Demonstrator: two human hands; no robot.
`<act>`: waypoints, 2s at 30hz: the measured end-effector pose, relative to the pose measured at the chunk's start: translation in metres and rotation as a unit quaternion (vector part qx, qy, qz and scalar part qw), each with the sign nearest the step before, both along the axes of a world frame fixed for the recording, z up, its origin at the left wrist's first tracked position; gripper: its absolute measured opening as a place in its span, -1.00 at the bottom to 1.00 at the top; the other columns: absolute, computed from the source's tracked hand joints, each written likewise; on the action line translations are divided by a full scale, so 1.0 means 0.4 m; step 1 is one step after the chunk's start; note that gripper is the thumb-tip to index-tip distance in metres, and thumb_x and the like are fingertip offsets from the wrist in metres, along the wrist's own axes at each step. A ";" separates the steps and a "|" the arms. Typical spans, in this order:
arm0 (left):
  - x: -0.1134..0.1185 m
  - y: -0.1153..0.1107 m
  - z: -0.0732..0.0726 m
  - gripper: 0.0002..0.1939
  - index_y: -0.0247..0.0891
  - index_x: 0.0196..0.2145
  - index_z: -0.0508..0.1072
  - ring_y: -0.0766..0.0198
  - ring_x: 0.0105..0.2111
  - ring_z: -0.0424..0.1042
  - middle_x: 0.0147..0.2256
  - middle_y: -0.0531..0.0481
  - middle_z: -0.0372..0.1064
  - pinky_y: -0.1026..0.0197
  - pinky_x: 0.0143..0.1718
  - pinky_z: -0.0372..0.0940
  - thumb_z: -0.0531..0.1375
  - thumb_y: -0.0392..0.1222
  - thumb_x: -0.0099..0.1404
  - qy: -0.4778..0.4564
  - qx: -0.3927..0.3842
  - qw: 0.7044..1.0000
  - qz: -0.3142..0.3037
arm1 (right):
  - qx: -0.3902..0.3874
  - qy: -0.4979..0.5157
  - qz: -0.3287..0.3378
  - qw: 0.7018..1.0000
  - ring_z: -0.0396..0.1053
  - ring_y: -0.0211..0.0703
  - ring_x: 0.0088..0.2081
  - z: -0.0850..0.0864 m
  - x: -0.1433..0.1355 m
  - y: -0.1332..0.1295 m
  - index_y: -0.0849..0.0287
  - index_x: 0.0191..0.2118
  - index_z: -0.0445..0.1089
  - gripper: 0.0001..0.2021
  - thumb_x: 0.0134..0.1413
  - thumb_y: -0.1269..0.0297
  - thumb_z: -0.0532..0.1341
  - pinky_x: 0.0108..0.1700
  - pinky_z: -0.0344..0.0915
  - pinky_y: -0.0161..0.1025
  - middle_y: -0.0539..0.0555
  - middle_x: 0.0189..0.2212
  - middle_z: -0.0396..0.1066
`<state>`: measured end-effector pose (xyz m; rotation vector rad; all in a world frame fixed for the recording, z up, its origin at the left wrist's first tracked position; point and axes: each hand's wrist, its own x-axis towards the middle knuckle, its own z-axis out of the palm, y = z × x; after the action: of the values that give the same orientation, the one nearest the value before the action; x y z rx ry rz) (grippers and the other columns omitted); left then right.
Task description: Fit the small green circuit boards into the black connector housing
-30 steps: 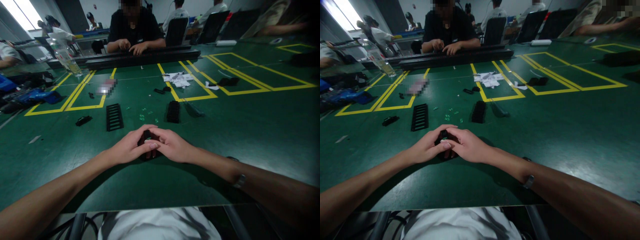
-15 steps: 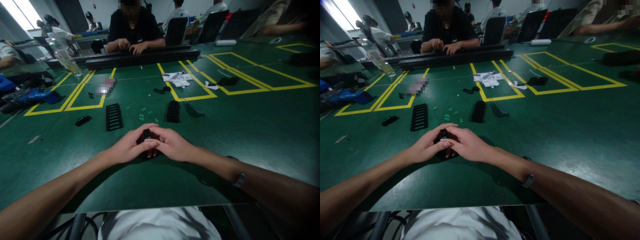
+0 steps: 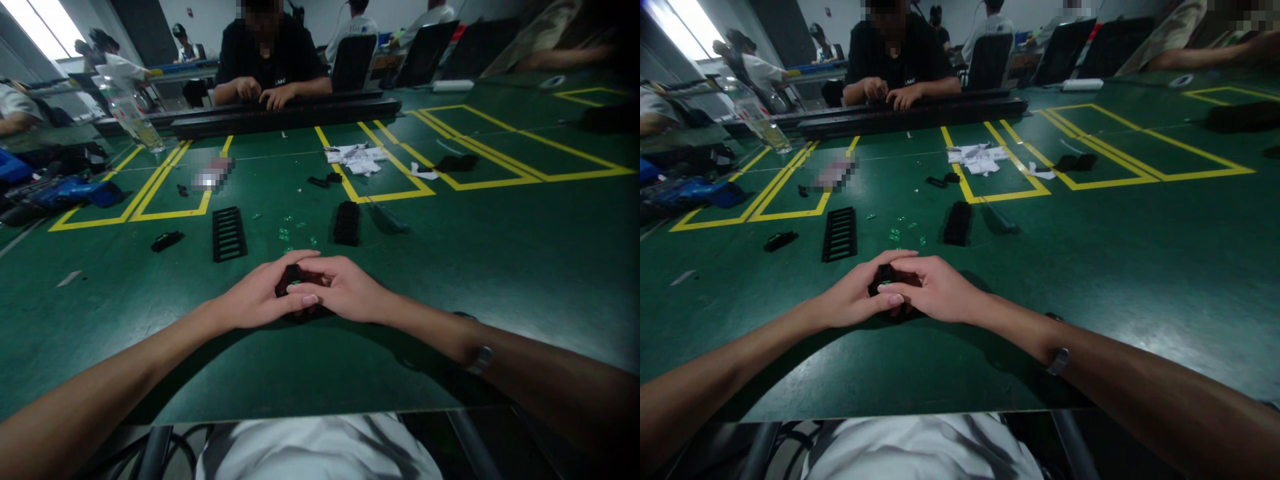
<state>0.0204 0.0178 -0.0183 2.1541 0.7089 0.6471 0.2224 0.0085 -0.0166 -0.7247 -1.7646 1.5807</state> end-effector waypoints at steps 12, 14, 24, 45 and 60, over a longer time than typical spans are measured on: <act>0.003 -0.007 0.003 -0.41 -0.14 0.30 0.14 0.22 -0.29 0.56 -0.11 -0.10 0.50 0.25 -0.30 0.47 0.22 -0.07 0.39 -0.034 -0.059 0.997 -0.023 | -0.037 0.012 0.009 0.999 0.44 -0.23 -0.42 -0.008 0.004 0.000 0.21 -0.35 0.41 -0.81 0.20 0.20 0.30 -0.39 0.42 -0.31 -0.03 -0.46 0.41; 0.003 -0.007 0.003 -0.41 -0.15 0.30 0.14 0.21 -0.28 0.56 -0.13 -0.09 0.51 0.24 -0.30 0.47 0.21 -0.08 0.39 -0.035 -0.060 0.997 -0.024 | -0.038 0.011 0.007 0.999 0.44 -0.23 -0.43 -0.007 0.004 -0.001 0.21 -0.37 0.41 -0.81 0.19 0.20 0.30 -0.40 0.41 -0.31 -0.03 -0.48 0.41; 0.001 -0.002 0.005 -0.41 -0.16 0.28 0.18 0.12 -0.05 0.50 0.04 -0.13 0.44 0.15 -0.07 0.42 0.23 -0.05 0.38 -0.019 -0.013 1.000 -0.009 | -0.045 0.015 0.014 0.999 0.45 -0.24 -0.44 -0.010 0.005 -0.001 0.19 -0.36 0.40 -0.81 0.20 0.20 0.30 -0.39 0.42 -0.31 -0.05 -0.49 0.41; -0.003 -0.001 0.002 -0.20 -0.14 0.36 0.03 0.04 -0.07 0.52 0.04 -0.16 0.44 0.04 -0.04 0.43 0.30 -0.02 0.29 0.020 -0.001 1.000 0.005 | 0.019 -0.019 -0.012 1.000 0.34 -0.29 -0.50 -0.003 0.003 0.002 0.20 -0.34 0.39 -0.77 0.24 0.14 0.28 -0.48 0.26 -0.36 -0.08 -0.53 0.36; 0.002 -0.006 0.000 -0.28 -0.12 0.38 -0.02 0.21 -0.29 0.54 -0.18 -0.04 0.52 0.16 -0.19 0.44 0.20 -0.16 0.38 0.001 -0.015 1.000 0.002 | -0.043 -0.012 -0.001 0.999 0.48 -0.19 -0.49 0.004 0.007 0.005 0.21 -0.41 0.38 -0.71 0.23 0.11 0.29 -0.46 0.41 -0.30 -0.02 -0.56 0.43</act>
<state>0.0210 0.0154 -0.0183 2.1264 0.7201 0.6324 0.2252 0.0104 -0.0151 -0.7899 -1.7212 1.6610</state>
